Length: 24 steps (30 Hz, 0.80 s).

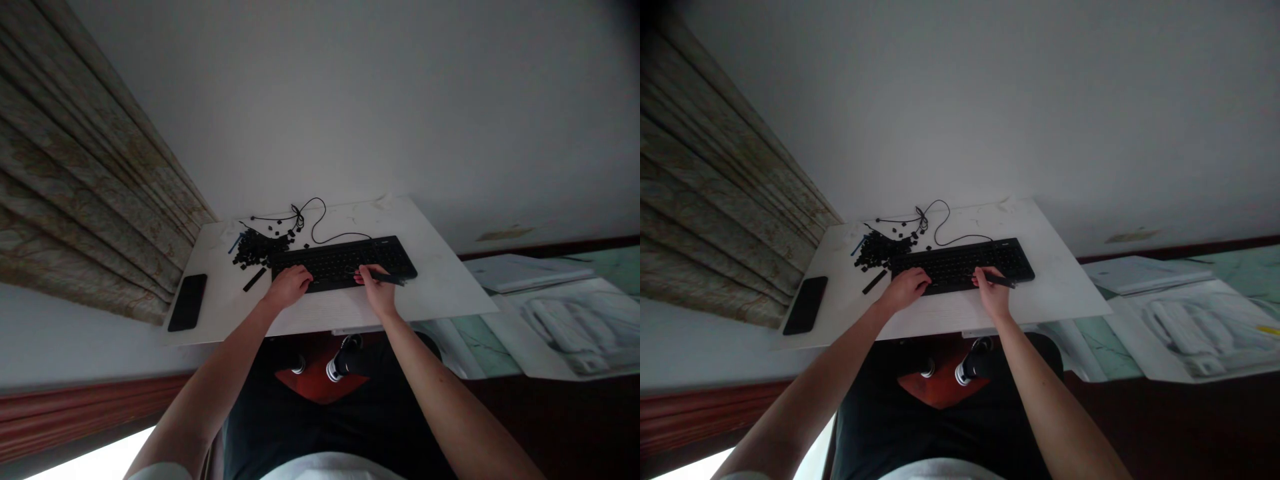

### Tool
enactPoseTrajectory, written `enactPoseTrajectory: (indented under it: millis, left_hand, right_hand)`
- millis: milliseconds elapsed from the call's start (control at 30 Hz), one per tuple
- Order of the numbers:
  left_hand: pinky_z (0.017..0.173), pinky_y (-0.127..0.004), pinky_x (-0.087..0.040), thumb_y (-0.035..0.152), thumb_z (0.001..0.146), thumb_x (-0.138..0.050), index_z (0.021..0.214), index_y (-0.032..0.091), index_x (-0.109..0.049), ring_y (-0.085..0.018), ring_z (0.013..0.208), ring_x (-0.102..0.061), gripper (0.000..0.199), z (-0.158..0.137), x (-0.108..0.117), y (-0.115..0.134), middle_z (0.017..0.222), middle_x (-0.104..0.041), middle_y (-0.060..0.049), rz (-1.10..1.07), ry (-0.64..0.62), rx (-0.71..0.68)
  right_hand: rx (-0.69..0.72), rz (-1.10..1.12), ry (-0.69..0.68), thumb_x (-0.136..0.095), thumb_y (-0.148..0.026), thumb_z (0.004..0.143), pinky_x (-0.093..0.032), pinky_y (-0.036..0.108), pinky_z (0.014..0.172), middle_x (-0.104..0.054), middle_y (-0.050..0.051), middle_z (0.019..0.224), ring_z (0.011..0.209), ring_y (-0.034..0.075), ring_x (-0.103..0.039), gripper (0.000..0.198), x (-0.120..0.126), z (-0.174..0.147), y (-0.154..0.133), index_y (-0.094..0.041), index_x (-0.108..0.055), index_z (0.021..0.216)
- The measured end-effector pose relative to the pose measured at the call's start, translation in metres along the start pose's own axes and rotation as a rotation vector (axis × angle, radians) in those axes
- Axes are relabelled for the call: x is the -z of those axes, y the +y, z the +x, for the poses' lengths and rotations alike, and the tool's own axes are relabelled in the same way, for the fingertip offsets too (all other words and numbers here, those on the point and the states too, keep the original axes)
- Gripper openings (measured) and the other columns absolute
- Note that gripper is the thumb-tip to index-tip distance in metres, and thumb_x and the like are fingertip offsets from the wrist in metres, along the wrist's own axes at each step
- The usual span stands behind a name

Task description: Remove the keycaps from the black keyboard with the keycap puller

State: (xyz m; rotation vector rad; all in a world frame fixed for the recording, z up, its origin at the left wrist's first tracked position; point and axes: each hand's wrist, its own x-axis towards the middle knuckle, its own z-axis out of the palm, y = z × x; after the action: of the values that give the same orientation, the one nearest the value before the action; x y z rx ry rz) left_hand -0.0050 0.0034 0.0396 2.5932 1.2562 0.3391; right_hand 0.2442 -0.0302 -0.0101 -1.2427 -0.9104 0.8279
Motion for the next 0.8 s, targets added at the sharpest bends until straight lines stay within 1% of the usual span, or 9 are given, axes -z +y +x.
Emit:
enactPoseTrajectory:
  millis: [167, 300, 433, 567, 800]
  left_hand:
    - [0.083, -0.027, -0.051, 0.016, 0.092, -0.057, 0.101, 0.021, -0.069, -0.018, 0.099, -0.062, 0.016, 0.011, 0.008, 0.001, 0.106, -0.066, -0.004, 0.105, -0.137, 0.033]
    - [0.075, -0.026, -0.050, 0.018, 0.093, -0.054, 0.101, 0.023, -0.067, -0.018, 0.095, -0.064, 0.016, 0.022, 0.015, 0.006, 0.105, -0.065, -0.004, 0.181, -0.225, 0.017]
    - [0.072, -0.027, -0.049, 0.018, 0.094, -0.049, 0.102, 0.022, -0.065, -0.020, 0.092, -0.065, 0.018, 0.025, 0.016, 0.011, 0.103, -0.066, -0.005, 0.279, -0.267, -0.032]
    - [0.068, -0.029, -0.049, 0.020, 0.094, -0.049, 0.103, 0.020, -0.064, -0.022, 0.089, -0.066, 0.017, 0.026, 0.017, 0.014, 0.101, -0.066, -0.008, 0.381, -0.295, -0.106]
    - [0.070, -0.030, -0.050, 0.017, 0.090, -0.055, 0.106, 0.020, -0.064, -0.023, 0.089, -0.067, 0.019, 0.032, 0.022, 0.019, 0.098, -0.067, -0.008, 0.424, -0.348, -0.180]
  right_hand:
    - [0.000, -0.004, -0.014, -0.073, -0.060, 0.077, -0.060, 0.032, 0.060, -0.070, 0.004, 0.072, 0.063, 0.017, -0.069, 0.041, 0.001, 0.002, 0.004, -0.020, -0.065, 0.082]
    - [-0.001, -0.016, -0.016, -0.072, -0.061, 0.076, -0.061, 0.032, 0.060, -0.071, 0.004, 0.074, 0.063, 0.018, -0.069, 0.042, 0.002, 0.003, 0.005, -0.020, -0.065, 0.082]
    - [-0.015, -0.015, -0.015, -0.072, -0.062, 0.075, -0.061, 0.033, 0.060, -0.071, 0.004, 0.072, 0.063, 0.019, -0.070, 0.043, 0.002, 0.002, 0.003, -0.020, -0.065, 0.081]
    - [-0.028, 0.002, -0.004, -0.073, -0.062, 0.074, -0.061, 0.033, 0.060, -0.071, 0.004, 0.071, 0.061, 0.018, -0.069, 0.043, 0.001, 0.002, 0.003, -0.020, -0.065, 0.081]
    - [-0.039, 0.006, -0.005, -0.073, -0.063, 0.074, -0.060, 0.032, 0.060, -0.070, 0.003, 0.070, 0.062, 0.018, -0.069, 0.044, 0.001, 0.003, 0.003, -0.020, -0.065, 0.080]
